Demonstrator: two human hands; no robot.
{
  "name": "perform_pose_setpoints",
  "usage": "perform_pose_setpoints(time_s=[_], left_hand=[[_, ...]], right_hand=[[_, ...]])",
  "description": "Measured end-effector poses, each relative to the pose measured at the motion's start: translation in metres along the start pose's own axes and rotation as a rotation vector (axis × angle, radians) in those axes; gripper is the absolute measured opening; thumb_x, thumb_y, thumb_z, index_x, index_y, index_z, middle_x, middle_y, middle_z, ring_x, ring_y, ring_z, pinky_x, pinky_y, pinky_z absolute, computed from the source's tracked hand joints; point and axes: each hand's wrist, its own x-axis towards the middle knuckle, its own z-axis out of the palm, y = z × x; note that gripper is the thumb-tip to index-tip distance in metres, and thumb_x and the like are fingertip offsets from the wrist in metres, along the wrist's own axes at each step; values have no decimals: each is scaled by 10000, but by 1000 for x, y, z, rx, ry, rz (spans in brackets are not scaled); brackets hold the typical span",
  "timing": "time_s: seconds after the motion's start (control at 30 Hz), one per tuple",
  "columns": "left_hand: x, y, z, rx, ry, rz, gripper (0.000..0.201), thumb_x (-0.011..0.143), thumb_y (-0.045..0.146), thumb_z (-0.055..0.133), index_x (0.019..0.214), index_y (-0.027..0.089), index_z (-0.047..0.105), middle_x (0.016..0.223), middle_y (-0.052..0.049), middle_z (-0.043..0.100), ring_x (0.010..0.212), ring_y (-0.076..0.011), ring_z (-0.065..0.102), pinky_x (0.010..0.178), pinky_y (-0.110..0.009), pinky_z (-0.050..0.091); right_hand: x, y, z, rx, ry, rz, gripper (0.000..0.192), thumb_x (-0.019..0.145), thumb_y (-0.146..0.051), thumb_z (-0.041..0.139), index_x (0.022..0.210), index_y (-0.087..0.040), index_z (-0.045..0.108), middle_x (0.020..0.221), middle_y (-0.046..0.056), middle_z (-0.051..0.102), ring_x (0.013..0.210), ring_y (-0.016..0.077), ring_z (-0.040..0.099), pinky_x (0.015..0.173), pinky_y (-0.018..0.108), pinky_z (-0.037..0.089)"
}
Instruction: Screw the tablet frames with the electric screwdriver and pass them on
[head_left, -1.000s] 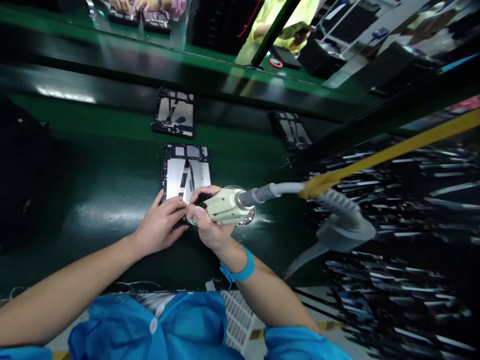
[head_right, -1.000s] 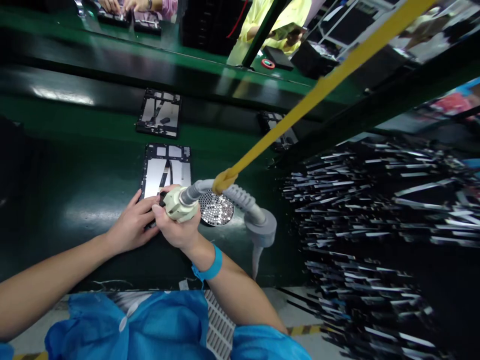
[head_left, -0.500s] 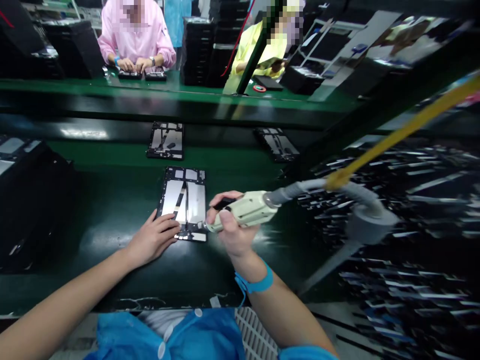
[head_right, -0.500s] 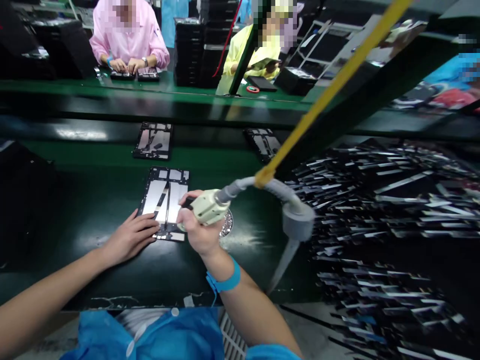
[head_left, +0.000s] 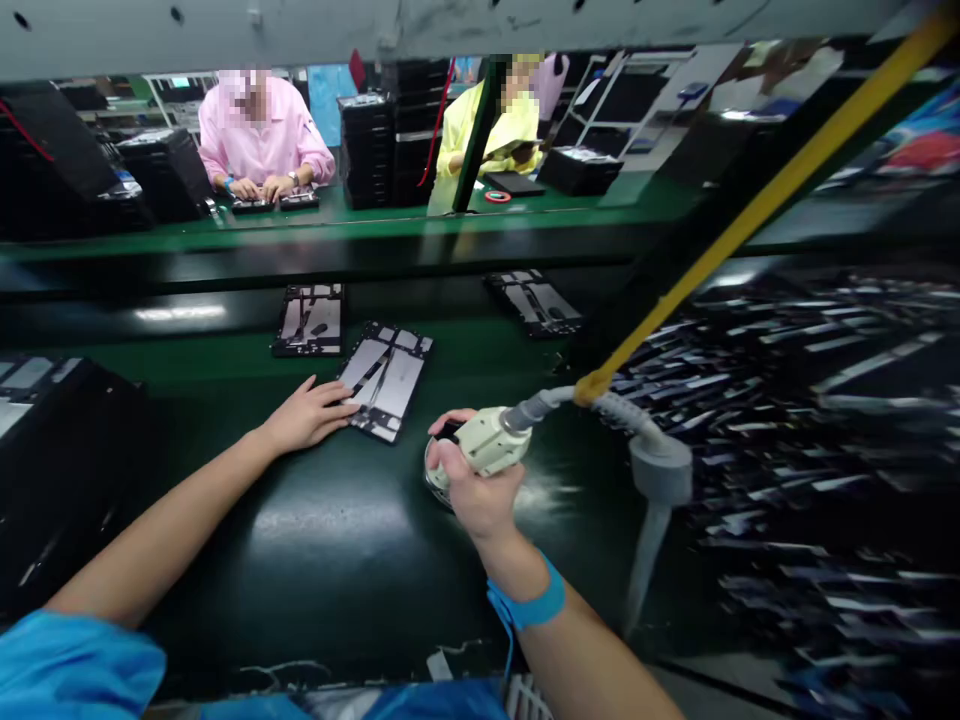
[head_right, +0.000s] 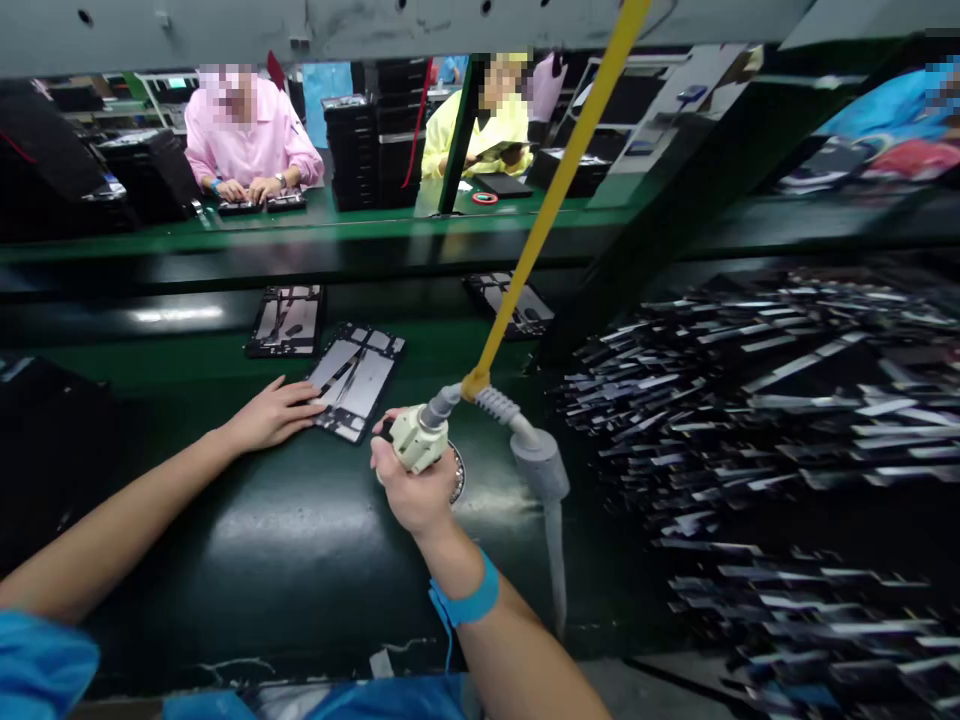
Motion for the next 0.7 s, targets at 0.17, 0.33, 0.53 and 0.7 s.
perform_pose_setpoints(time_s=[0.17, 0.33, 0.53, 0.7], left_hand=[[102, 4, 29, 33, 126, -264, 370, 1036, 356, 526, 1378, 288, 650, 1448, -117, 607, 1414, -317, 483, 1228, -640, 227], [130, -30, 10, -8, 206, -540, 359, 1024, 436, 529, 1290, 268, 701, 1396, -92, 629, 1315, -264, 557, 1161, -418, 401], [81, -106, -62, -93, 286, -1098, 428, 1004, 412, 607, 1342, 149, 591, 1386, -150, 580, 1257, -309, 579, 1065, -555, 477], [66, -108, -78, -307, 330, -1221, 377, 963, 374, 693, 1278, 178, 628, 1294, -111, 628, 1151, -259, 644, 949, -431, 568]], right_hand=[[-1, 3, -7, -65, -43, 20, 190, 874, -236, 712, 1046, -205, 638, 869, 20, 698, 544, 112, 616, 500, 257, 525], [-2, 6, -12, -114, -35, 21, 179, 882, -221, 701, 1049, -217, 636, 746, -16, 664, 543, 125, 621, 518, 259, 535], [0, 4, -15, -208, 7, -28, 242, 879, -296, 717, 1092, -216, 636, 911, 41, 705, 613, 150, 666, 585, 296, 582], [12, 9, -20, -433, 142, -117, 605, 806, -444, 781, 1315, -211, 551, 1183, 129, 711, 1064, 300, 719, 989, 500, 567]])
